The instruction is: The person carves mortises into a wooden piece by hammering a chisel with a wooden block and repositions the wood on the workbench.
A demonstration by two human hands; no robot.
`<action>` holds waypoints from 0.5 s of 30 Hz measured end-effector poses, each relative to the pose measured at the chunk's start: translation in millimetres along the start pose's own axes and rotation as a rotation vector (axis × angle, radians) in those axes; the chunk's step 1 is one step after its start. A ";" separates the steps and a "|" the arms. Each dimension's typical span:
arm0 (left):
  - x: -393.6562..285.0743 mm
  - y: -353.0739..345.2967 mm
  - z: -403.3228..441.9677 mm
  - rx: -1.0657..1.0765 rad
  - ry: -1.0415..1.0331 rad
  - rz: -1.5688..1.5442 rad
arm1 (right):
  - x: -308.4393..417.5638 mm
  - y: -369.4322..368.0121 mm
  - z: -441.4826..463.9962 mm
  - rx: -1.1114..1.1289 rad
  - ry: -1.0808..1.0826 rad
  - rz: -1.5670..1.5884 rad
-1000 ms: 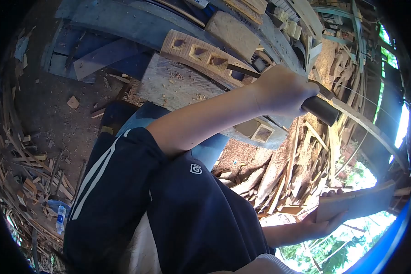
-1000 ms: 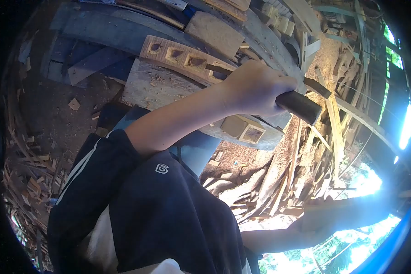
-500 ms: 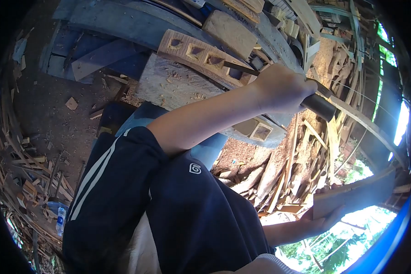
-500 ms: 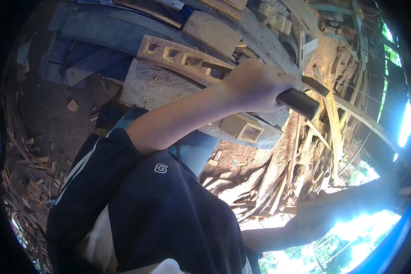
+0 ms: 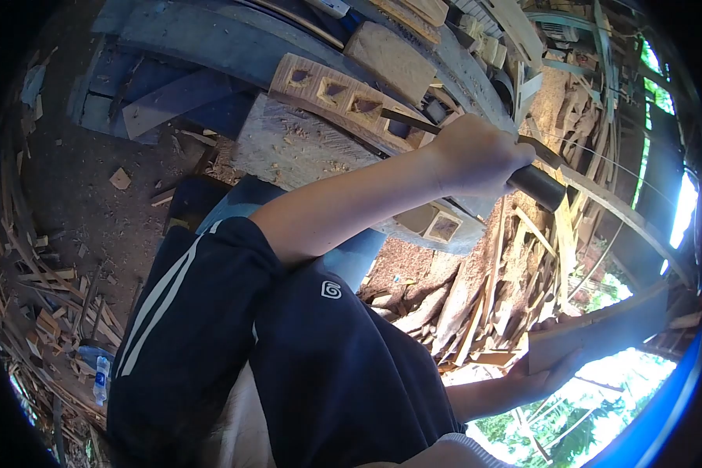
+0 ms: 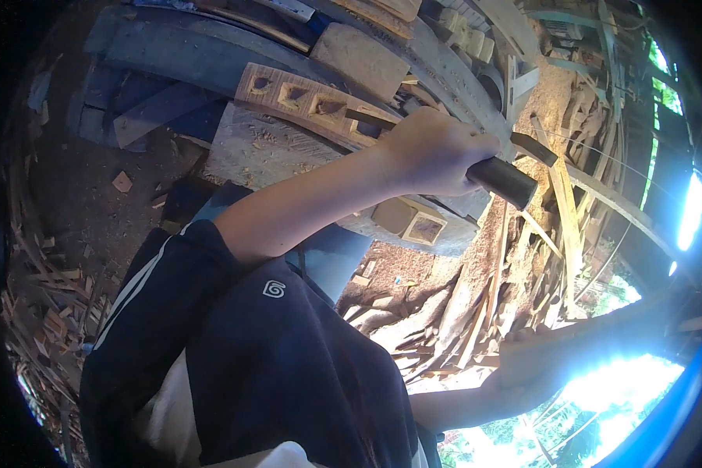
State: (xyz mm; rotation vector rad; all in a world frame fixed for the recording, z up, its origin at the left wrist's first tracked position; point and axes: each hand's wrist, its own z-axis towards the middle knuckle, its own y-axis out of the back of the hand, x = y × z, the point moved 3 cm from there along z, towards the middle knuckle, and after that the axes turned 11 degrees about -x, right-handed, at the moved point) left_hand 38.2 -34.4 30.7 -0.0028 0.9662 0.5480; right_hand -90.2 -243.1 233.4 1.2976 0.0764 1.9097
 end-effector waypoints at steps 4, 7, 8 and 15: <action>0.1 -0.5 0.0 -0.021 -0.016 -0.023 | 15.8 -18.5 -14.2 -0.069 -0.029 -0.091; -0.2 0.1 -0.5 -0.035 -0.026 -0.004 | 15.9 -20.7 -14.1 -0.102 -0.074 -0.081; -0.3 0.9 -0.4 -0.050 -0.036 0.001 | 15.2 -19.8 -14.0 -0.081 -0.076 -0.061; 13.9 5.5 -2.7 -0.049 0.008 0.015 | 12.0 -12.2 -8.2 -0.007 -0.061 -0.079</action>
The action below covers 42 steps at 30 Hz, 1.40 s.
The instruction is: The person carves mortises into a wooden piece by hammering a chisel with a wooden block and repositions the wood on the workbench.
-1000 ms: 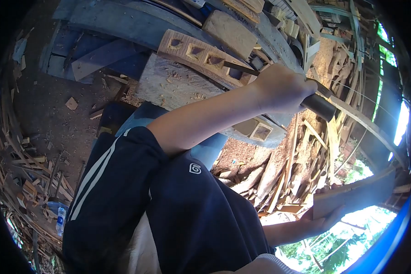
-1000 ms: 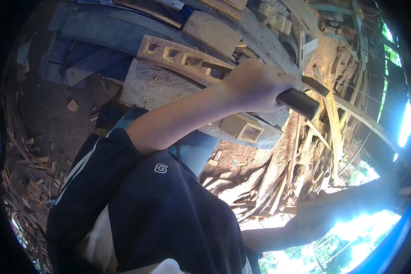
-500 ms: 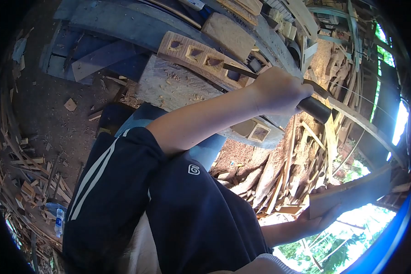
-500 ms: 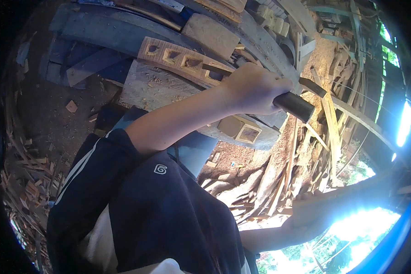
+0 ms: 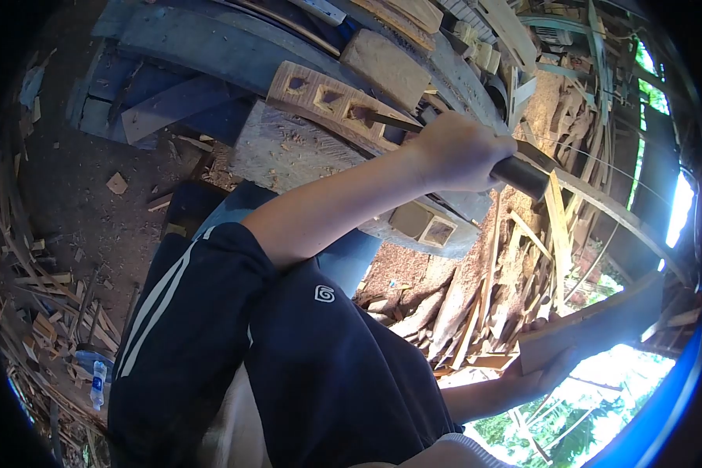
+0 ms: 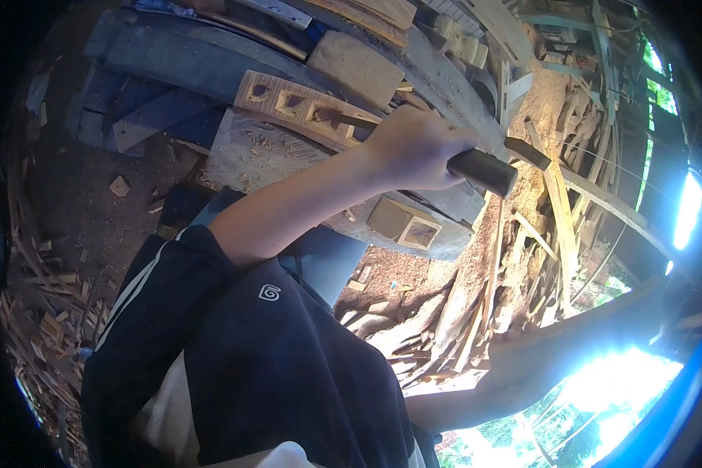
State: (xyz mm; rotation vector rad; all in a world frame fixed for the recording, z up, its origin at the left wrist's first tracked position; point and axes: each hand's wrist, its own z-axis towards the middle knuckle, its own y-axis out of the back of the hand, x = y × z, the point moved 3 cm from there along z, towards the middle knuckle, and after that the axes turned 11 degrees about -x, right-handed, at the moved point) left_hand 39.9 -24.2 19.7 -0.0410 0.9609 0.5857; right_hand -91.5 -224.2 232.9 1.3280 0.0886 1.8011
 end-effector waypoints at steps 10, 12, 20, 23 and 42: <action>-16.1 1.0 2.9 0.070 0.015 -0.049 | 2.7 -0.6 -3.2 -0.048 -0.018 0.027; -16.2 1.1 2.8 0.065 0.012 -0.054 | 3.1 -0.5 -3.3 -0.048 -0.009 0.022; -16.7 -1.6 1.7 0.045 -0.046 -0.055 | 7.7 -7.0 -11.4 -0.082 0.004 -0.016; -17.0 -2.0 1.0 0.050 -0.017 -0.047 | 3.1 -3.3 -8.8 -0.065 -0.003 0.007; -16.4 -7.0 -2.8 0.027 -0.041 -0.038 | -10.2 4.4 -3.3 -0.043 -0.198 0.171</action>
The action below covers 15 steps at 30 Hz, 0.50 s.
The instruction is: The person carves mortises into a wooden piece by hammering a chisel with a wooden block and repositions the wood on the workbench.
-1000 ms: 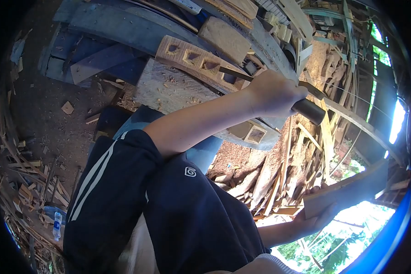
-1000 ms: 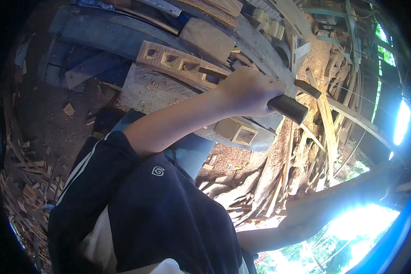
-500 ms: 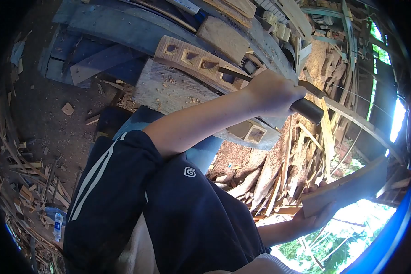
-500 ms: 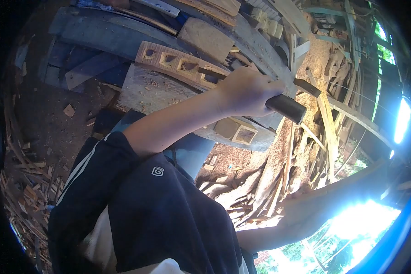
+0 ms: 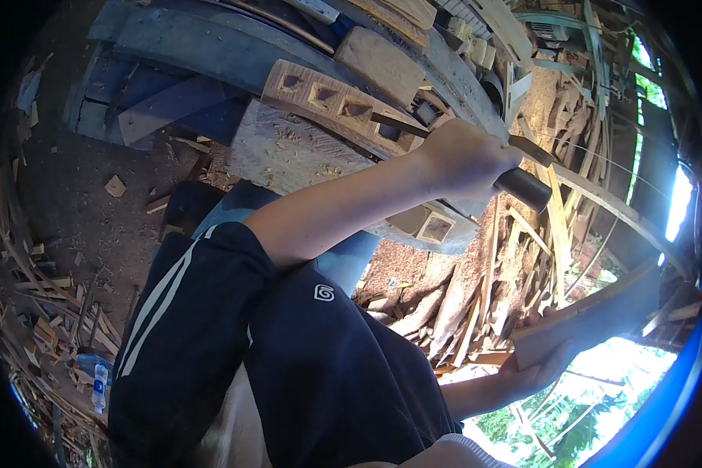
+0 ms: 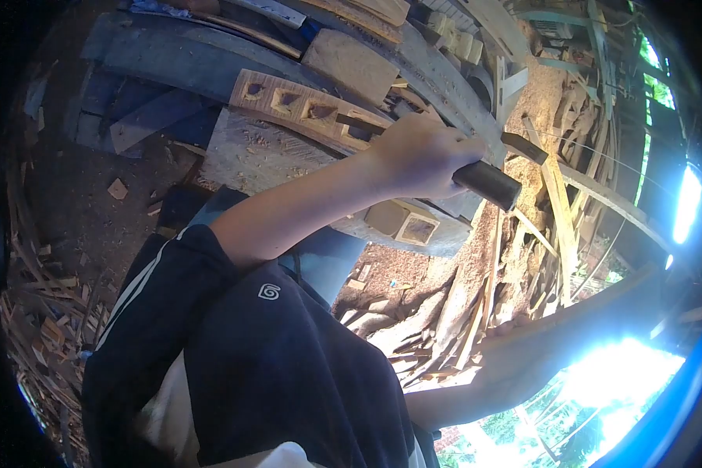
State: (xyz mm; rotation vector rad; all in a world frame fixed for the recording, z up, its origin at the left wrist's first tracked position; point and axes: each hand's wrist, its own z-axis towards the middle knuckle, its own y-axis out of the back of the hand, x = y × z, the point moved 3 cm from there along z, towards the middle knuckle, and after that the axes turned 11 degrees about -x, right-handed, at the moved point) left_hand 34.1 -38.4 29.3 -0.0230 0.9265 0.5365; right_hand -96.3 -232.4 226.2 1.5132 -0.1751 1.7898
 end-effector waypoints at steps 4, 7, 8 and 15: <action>0.8 -0.6 -0.1 0.013 -0.003 -0.007 | -1.4 -1.6 -1.0 -0.005 -0.022 0.021; 0.9 -0.4 -0.2 0.014 0.002 -0.009 | 0.1 -5.7 -1.6 -0.026 -0.034 0.000; 0.7 0.6 0.3 0.011 0.002 -0.007 | 3.0 -10.5 -4.2 -0.046 -0.055 -0.059; 5.4 2.5 3.6 -0.013 0.037 -0.046 | 17.3 33.8 53.1 0.046 0.415 -0.138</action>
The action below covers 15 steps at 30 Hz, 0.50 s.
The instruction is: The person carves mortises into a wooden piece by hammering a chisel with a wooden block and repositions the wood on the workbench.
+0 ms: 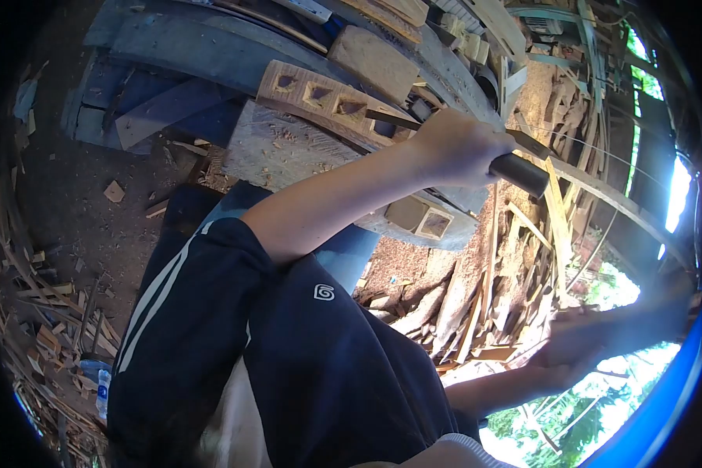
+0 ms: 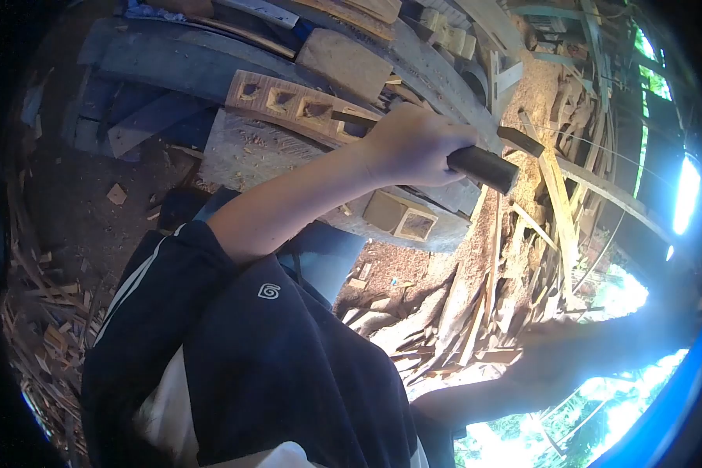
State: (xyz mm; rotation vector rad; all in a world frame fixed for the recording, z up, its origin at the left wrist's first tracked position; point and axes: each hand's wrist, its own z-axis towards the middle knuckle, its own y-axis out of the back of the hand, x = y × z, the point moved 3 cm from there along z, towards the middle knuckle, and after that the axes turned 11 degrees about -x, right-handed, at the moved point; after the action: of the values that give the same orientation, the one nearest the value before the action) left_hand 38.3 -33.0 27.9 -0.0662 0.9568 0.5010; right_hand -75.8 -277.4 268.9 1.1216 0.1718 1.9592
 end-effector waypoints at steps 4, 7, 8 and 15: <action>0.1 0.5 -3.1 -0.060 -0.039 -0.020 | 36.6 -40.5 6.0 -0.329 0.229 0.275; 2.5 4.6 -1.1 -0.090 -0.039 -0.054 | 25.0 -83.6 -26.2 -0.138 0.087 0.256; 4.3 6.4 1.4 -0.110 -0.038 -0.060 | 15.3 -95.2 -41.9 0.408 0.282 0.280; 3.8 9.8 2.5 -0.127 -0.043 -0.084 | 9.7 -54.2 -17.6 0.251 -0.253 0.171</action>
State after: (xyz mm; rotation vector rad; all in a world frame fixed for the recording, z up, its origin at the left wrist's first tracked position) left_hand 37.8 -22.2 27.9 -0.2090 0.8762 0.4833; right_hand -58.7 -231.3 238.3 1.5819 0.1948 1.9601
